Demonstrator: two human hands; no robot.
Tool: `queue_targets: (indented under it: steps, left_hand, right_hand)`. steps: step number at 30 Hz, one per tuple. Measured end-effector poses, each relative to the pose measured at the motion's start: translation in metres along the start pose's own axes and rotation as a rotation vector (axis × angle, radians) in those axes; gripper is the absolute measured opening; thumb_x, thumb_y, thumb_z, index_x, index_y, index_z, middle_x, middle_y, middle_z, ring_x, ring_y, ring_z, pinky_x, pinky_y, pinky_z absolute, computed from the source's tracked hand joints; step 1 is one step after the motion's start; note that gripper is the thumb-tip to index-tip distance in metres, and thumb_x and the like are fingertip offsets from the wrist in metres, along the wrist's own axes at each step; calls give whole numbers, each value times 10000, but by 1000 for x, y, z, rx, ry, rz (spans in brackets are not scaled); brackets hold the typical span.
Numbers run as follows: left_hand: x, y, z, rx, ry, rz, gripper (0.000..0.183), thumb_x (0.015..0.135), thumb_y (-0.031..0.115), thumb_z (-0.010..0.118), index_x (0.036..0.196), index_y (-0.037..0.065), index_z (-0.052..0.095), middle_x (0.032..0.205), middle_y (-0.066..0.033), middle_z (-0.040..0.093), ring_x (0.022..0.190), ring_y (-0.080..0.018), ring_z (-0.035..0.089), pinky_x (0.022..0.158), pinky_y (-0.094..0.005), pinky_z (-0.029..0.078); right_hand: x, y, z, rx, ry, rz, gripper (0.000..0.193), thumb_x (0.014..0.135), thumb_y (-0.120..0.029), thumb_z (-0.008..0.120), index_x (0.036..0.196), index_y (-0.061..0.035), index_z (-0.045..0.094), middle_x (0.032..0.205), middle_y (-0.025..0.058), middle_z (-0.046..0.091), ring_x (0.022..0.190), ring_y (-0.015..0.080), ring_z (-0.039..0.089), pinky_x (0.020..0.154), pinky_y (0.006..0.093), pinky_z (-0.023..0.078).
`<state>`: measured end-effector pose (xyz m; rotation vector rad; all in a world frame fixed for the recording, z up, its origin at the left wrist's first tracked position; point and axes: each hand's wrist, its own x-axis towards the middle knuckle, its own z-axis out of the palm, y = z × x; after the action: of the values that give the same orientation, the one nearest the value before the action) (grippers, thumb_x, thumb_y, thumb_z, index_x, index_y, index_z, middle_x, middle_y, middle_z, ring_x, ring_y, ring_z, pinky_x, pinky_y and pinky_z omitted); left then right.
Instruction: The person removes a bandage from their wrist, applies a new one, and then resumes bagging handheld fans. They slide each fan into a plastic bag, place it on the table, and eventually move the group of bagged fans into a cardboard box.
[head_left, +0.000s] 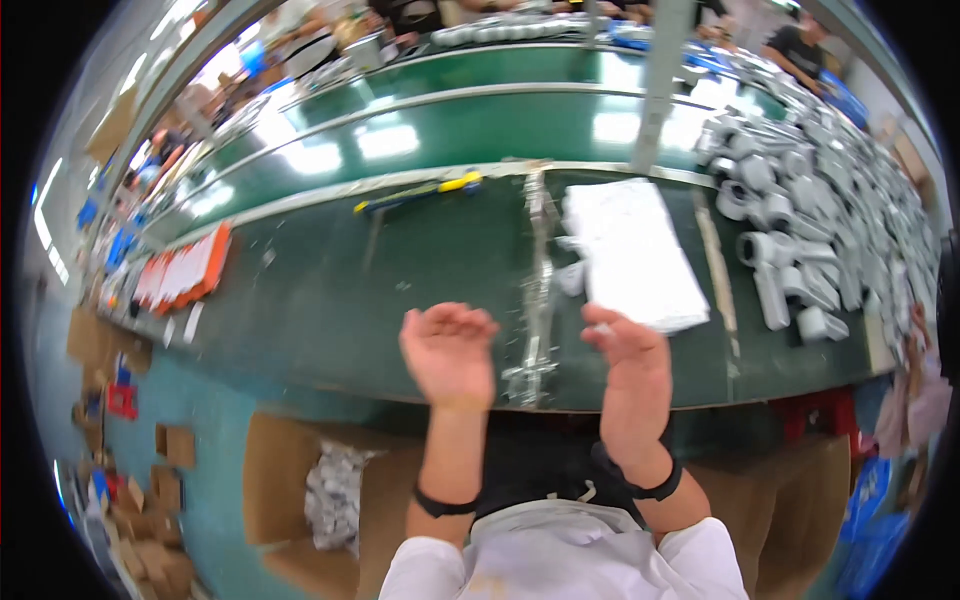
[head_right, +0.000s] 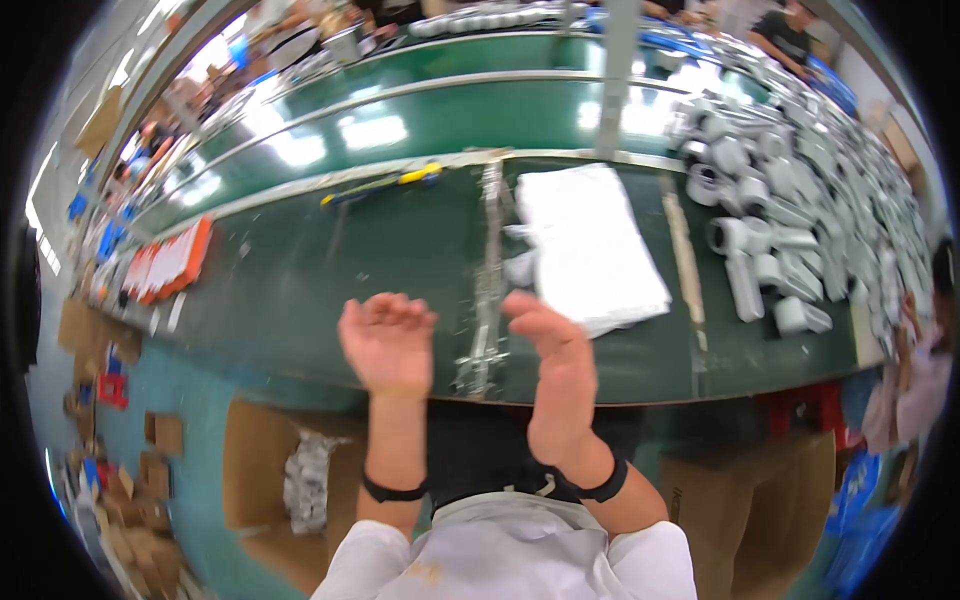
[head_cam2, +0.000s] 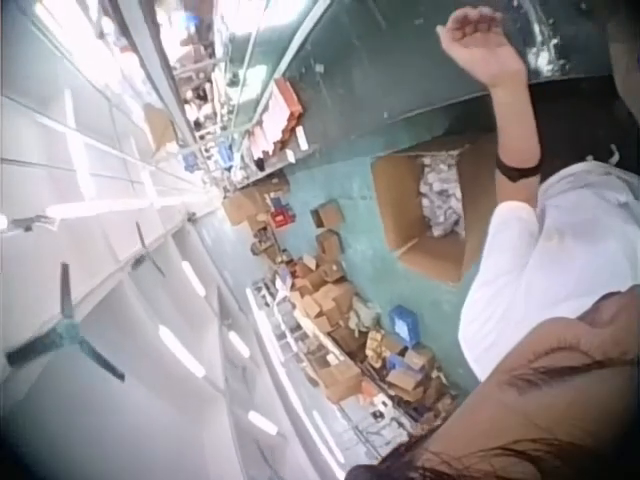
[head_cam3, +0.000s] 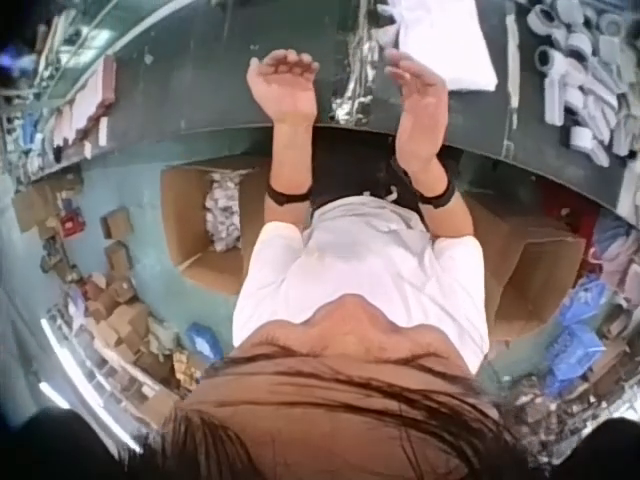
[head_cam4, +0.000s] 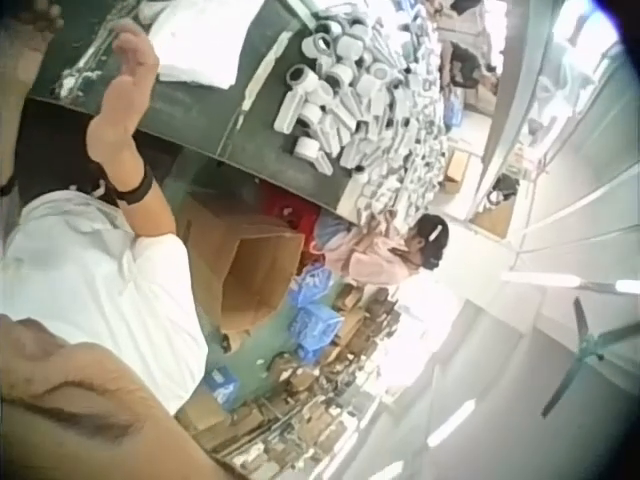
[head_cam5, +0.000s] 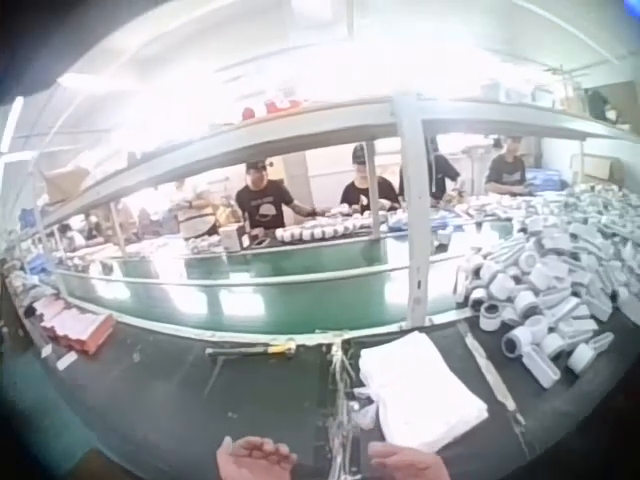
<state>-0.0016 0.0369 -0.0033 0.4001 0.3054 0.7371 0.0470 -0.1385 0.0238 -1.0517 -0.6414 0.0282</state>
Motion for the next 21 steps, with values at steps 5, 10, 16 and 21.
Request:
queue_targets:
  steps: [5, 10, 16, 21]
  left_hand:
    - [27, 41, -43, 1172, -22, 746, 158, 968, 122, 534, 916, -7, 609, 893, -55, 607, 818, -129, 565, 751, -275, 469]
    - [45, 19, -51, 1956, -425, 1194, 117, 883, 101, 625, 939, -2, 615, 916, -125, 628, 857, -291, 595, 800, -383, 476]
    - [42, 8, -55, 2148, -555, 960, 150, 842, 146, 653, 913, 16, 632, 990, -119, 607, 958, -316, 566, 829, -418, 451]
    - [40, 10, -59, 2183, -536, 967, 133, 831, 129, 652, 890, 13, 628, 981, -116, 608, 951, -311, 568, 821, -415, 453]
  right_hand:
    - [-23, -21, -53, -102, -189, 92, 428, 1021, -347, 411, 1165, 36, 535, 1139, 168, 630, 1056, 225, 594, 933, 355, 455]
    - [-33, -40, -101, -137, -69, 167, 218, 995, -140, 502, 1132, 17, 569, 1024, 95, 662, 932, 147, 620, 838, 286, 493]
    - [-26, -51, -152, -307, 214, 143, 166, 982, -98, 538, 1102, 16, 553, 969, 86, 659, 868, 120, 615, 808, 267, 497]
    - [23, -38, -205, -1203, 607, 37, 188, 855, -145, 702, 988, -41, 618, 909, 37, 642, 784, 143, 609, 715, 269, 486]
